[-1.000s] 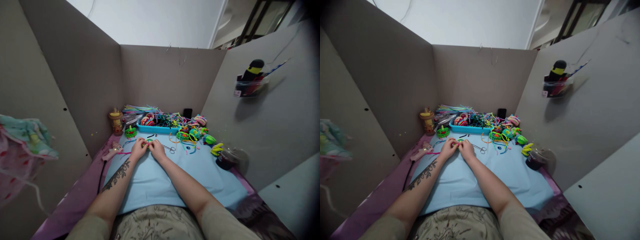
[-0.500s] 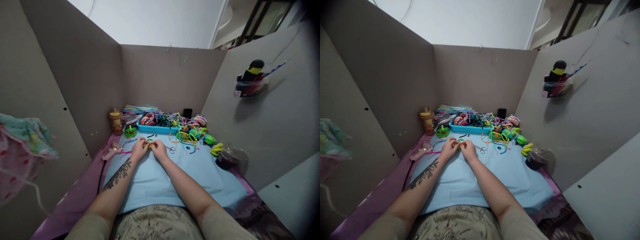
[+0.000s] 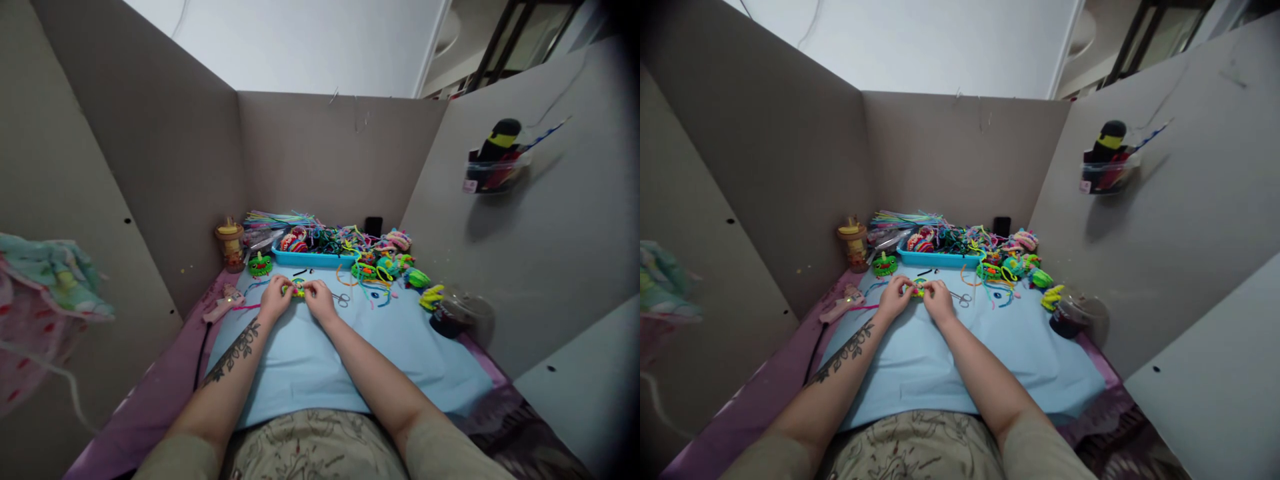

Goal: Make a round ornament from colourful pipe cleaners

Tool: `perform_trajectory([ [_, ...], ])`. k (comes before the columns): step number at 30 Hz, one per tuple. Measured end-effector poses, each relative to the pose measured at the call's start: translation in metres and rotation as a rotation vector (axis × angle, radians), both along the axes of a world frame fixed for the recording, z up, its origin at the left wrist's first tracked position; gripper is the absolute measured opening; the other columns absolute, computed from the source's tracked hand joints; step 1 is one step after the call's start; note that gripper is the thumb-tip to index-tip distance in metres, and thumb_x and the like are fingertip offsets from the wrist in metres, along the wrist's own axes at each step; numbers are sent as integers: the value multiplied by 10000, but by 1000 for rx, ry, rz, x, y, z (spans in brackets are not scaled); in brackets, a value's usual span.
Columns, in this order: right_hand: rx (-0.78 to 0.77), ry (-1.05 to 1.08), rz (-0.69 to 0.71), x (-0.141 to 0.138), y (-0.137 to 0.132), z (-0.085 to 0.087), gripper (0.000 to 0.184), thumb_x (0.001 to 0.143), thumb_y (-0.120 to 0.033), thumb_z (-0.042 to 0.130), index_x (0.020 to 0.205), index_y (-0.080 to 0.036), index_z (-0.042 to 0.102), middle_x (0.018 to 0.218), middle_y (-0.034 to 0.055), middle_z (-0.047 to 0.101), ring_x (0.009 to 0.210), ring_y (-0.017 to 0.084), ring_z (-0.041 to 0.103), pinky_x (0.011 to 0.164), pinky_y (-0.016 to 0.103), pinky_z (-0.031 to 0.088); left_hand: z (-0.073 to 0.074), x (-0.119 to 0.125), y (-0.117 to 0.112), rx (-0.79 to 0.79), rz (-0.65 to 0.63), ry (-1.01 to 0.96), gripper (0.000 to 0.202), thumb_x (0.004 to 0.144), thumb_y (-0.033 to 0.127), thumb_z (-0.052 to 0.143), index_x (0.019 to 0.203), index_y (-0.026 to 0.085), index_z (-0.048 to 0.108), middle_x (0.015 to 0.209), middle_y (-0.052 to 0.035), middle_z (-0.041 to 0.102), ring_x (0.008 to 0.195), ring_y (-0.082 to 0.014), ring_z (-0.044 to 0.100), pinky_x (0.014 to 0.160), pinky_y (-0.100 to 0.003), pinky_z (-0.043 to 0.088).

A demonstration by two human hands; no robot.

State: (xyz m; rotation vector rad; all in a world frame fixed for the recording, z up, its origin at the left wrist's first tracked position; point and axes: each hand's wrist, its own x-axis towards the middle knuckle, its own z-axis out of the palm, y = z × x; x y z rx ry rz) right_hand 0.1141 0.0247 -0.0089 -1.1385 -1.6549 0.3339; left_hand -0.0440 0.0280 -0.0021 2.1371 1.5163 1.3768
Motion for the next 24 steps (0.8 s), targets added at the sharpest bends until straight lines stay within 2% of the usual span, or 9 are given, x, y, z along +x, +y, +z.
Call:
perform_trajectory([
  [7,9,8,25,-1,-1,0,211,720,-102,470,802,-195,641,818,40,604,762,179,568,732,308,467,-1,-1,2,5,-10,1,47,785,221,552,814,197,581,914,-33,564,873,-173,549,781,-296,447],
  [14,39,4,63,-2,-4,-1,228,723,-86,470,816,-212,635,868,37,612,836,180,584,782,317,477,-1,-1,0,7,22,-6,74,780,221,549,846,195,569,931,-28,567,683,-134,509,700,-282,448],
  [17,38,-6,59,-2,-4,0,226,726,-93,467,827,-208,634,861,40,608,810,180,578,769,317,474,-1,-3,1,8,24,-11,78,783,212,540,857,193,556,945,-33,563,675,-133,512,704,-295,458],
  [20,66,18,3,0,-3,3,208,736,-119,471,863,-190,619,853,52,597,787,185,561,745,318,464,2,-4,0,114,66,-84,167,829,217,482,983,181,538,1051,-83,530,905,-189,544,786,-334,468],
  [22,90,106,-84,4,-3,6,207,753,-144,469,910,-178,599,828,49,588,756,182,546,725,312,456,6,-2,-6,244,121,-153,299,865,207,415,1156,161,466,1183,-135,461,1125,-231,463,894,-386,440],
  [24,95,212,-142,10,-7,11,193,783,-183,473,943,-173,582,793,38,579,706,168,530,685,295,449,8,3,-18,326,110,-142,446,866,183,396,1305,142,330,1290,-176,375,1231,-252,380,968,-436,398],
])
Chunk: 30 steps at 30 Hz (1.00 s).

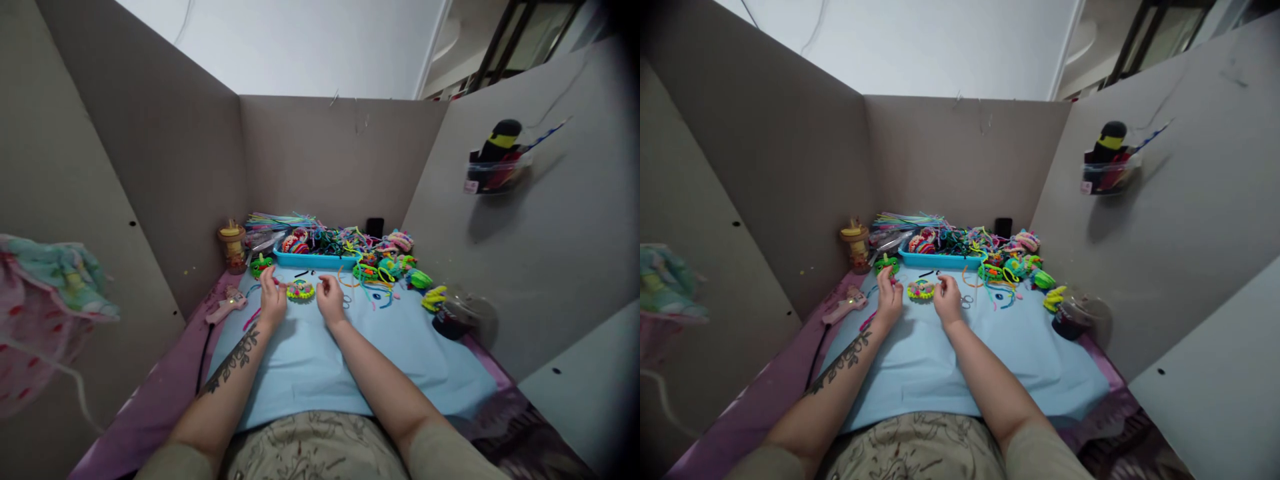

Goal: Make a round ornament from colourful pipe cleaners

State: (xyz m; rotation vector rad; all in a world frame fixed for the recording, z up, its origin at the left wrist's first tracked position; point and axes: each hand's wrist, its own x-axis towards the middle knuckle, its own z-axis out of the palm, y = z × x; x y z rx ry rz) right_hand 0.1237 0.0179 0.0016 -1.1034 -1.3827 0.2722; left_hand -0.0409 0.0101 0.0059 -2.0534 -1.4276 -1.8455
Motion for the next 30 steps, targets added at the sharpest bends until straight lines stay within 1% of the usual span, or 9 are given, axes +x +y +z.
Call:
perform_trajectory([
  [2,2,19,72,6,-8,5,147,812,-238,491,908,-177,584,781,32,581,682,156,524,645,272,437,-1,10,-15,-16,-80,137,610,817,153,456,1377,144,216,1332,-191,345,1263,-272,353,995,-462,384],
  [4,1,-72,252,12,-18,8,131,828,-277,504,836,-183,596,759,25,581,669,145,519,623,255,422,-5,22,-30,-81,-168,288,767,732,81,489,1413,149,143,1381,-194,302,1308,-290,307,1023,-473,366],
  [6,-15,-213,447,18,-29,9,145,822,-291,521,757,-185,596,685,4,566,623,131,498,597,244,400,-10,32,-41,-116,-240,387,826,684,21,453,1425,172,120,1406,-181,295,1340,-290,275,1026,-476,370],
  [9,-74,-316,555,24,-43,9,188,804,-252,507,637,-186,564,590,-14,537,568,121,472,570,238,376,-16,40,-48,-189,-301,452,848,670,6,427,1434,181,103,1428,-184,286,1333,-288,307,1007,-474,400],
  [14,-173,-307,523,30,-51,6,80,729,-169,524,722,-191,600,626,-17,587,555,124,496,553,236,392,-19,38,-50,-236,-359,493,872,643,18,438,1432,183,108,1403,-189,336,1313,-302,346,992,-495,417],
  [20,-68,-339,520,25,-50,3,164,746,-133,484,699,-190,631,684,13,628,637,145,552,631,262,434,-17,37,-53,-218,-445,516,844,658,29,456,1426,149,126,1366,-198,397,1231,-275,456,963,-449,452],
  [24,-23,-292,365,27,-45,-1,158,778,-162,512,707,-195,649,675,15,621,650,152,561,632,269,430,-12,37,-52,-251,-309,418,559,795,133,472,1336,150,332,1242,-161,525,1106,-244,545,907,-414,478],
  [27,-20,-268,288,29,-42,-3,126,805,-221,548,780,-198,669,715,21,628,635,150,548,623,273,438,-9,36,-49,-293,-240,400,241,888,220,423,1089,175,548,1012,-97,637,942,-214,600,836,-372,490],
  [30,5,-289,254,30,-43,-3,149,815,-239,562,913,-200,667,838,46,622,674,153,549,655,282,456,-8,34,-47,-270,-200,433,204,911,233,410,955,175,600,913,-81,658,873,-205,604,795,-346,481],
])
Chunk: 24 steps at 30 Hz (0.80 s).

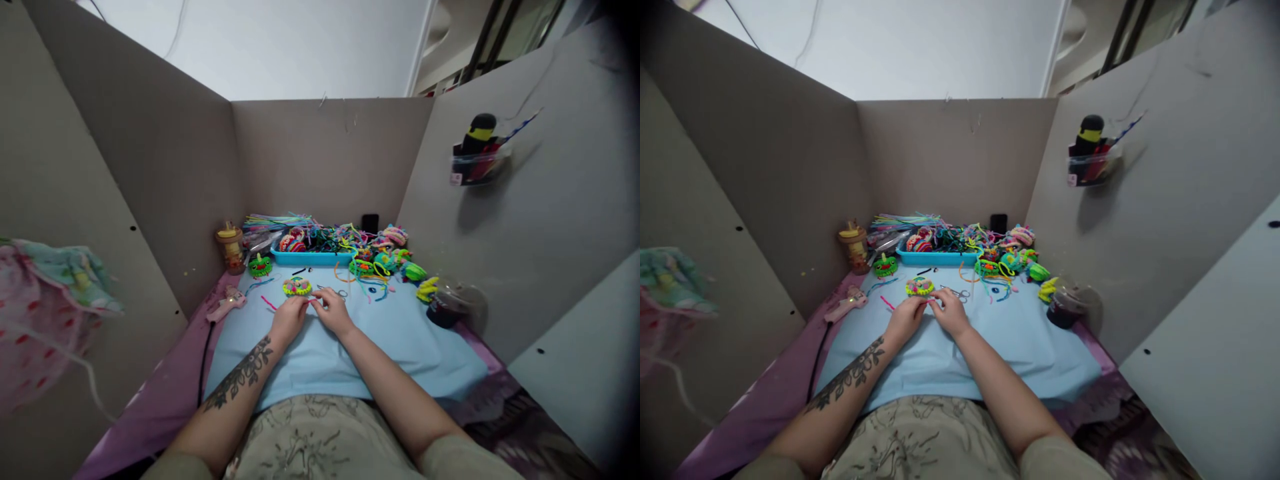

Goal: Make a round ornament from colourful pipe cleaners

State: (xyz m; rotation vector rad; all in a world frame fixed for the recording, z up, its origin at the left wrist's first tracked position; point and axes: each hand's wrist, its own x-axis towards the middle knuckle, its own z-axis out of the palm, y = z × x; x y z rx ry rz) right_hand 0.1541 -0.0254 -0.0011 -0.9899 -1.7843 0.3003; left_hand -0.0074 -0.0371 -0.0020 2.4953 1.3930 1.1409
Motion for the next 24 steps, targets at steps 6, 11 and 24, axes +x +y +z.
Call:
perform_trajectory([
  [6,61,-69,-35,1,-1,-4,115,825,-237,577,809,-213,688,826,48,573,813,184,567,778,318,446,1,-3,0,103,58,106,198,907,244,440,925,198,631,881,-77,662,867,-215,600,758,-327,457],
  [11,-17,-111,15,-1,5,-8,77,789,-214,616,779,-224,692,786,25,577,805,181,561,771,322,432,3,-3,-2,122,58,156,227,914,248,422,894,199,643,822,-78,649,834,-216,596,723,-318,451],
  [24,-432,567,182,-4,18,-2,218,696,-398,620,656,-194,555,542,-57,438,473,94,371,448,218,299,4,3,-5,75,-104,-105,211,920,245,405,952,194,608,876,-67,658,837,-172,615,758,-311,504],
])
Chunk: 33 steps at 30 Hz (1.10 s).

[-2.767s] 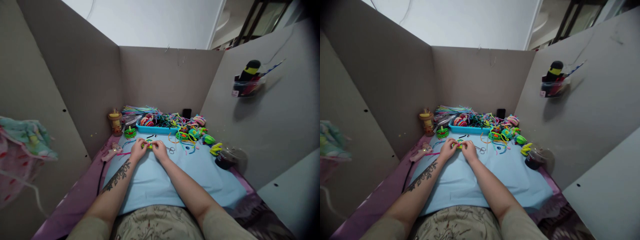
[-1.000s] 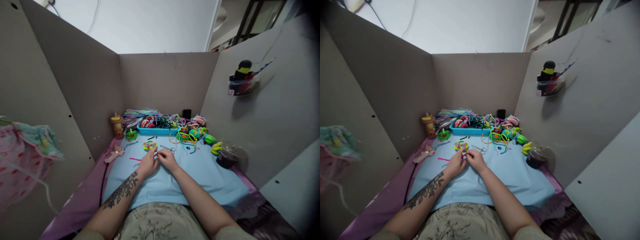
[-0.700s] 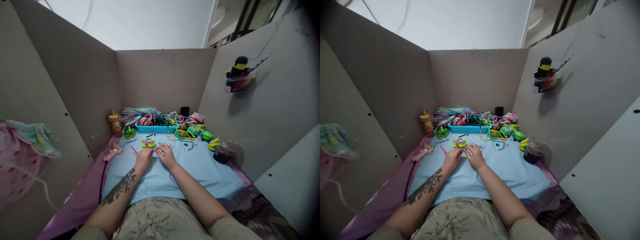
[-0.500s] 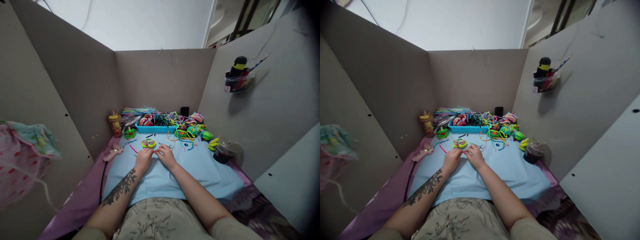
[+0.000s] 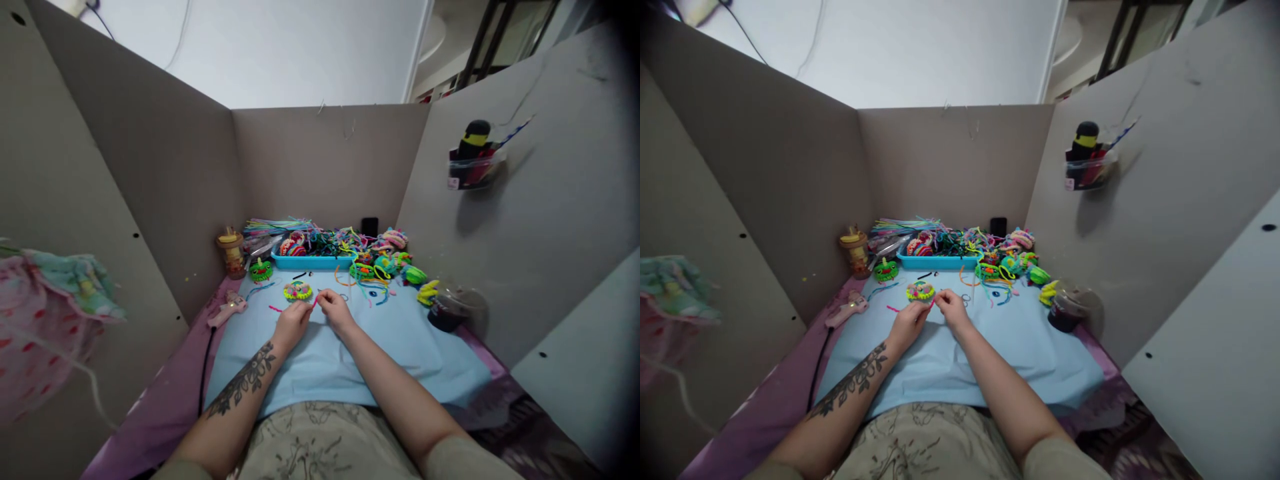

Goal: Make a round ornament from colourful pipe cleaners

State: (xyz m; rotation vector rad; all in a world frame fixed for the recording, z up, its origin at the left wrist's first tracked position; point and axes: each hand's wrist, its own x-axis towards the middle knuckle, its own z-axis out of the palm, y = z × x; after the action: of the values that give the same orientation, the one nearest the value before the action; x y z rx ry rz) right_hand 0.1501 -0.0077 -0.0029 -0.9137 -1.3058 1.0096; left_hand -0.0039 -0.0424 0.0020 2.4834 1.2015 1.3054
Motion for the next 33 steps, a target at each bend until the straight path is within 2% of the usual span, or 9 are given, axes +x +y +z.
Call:
perform_trajectory([
  [3,-166,166,84,-5,0,0,307,624,-465,676,654,-196,532,467,-94,358,386,61,256,379,203,190,0,1,0,29,32,-10,200,910,255,426,987,194,600,919,-74,662,882,-185,612,790,-329,502],
  [6,-169,172,121,-5,-1,1,309,615,-463,698,661,-185,571,468,-89,372,385,54,255,376,202,181,3,-2,0,53,95,-25,183,892,285,475,999,207,600,944,-71,665,904,-201,608,806,-346,492],
  [9,-102,108,109,-1,-3,4,261,668,-438,661,728,-185,637,489,-71,413,408,69,296,394,208,225,6,-6,1,35,142,-64,177,904,282,456,942,209,613,899,-60,662,875,-195,605,783,-335,483],
  [13,159,-91,-51,5,-7,8,152,699,-319,651,787,-205,699,704,3,580,616,124,498,577,250,407,7,-9,3,-11,185,-109,188,908,279,445,881,194,611,843,-57,638,796,-181,590,720,-309,468],
  [17,291,-226,-92,6,-13,10,104,728,-267,650,792,-218,715,775,27,606,684,145,543,619,269,429,8,-8,3,-23,158,-112,187,908,280,444,870,187,602,809,-53,622,763,-174,572,700,-298,454],
  [21,325,-251,-50,3,-16,11,87,759,-270,650,762,-214,716,746,34,629,711,160,576,641,282,444,8,-8,2,-21,139,-100,190,909,278,442,863,186,602,811,-53,623,767,-173,571,704,-294,447],
  [27,322,-277,-39,4,-15,8,95,744,-295,685,741,-204,712,725,32,644,664,151,571,593,267,431,4,-9,5,-2,76,-82,179,908,266,445,879,190,605,829,-51,629,798,-171,577,728,-291,452],
  [33,271,-280,-21,4,-15,8,74,720,-266,706,721,-192,705,707,30,648,650,148,569,591,258,437,3,-10,6,21,52,-89,162,903,242,458,868,187,607,826,-52,635,804,-170,581,730,-288,452],
])
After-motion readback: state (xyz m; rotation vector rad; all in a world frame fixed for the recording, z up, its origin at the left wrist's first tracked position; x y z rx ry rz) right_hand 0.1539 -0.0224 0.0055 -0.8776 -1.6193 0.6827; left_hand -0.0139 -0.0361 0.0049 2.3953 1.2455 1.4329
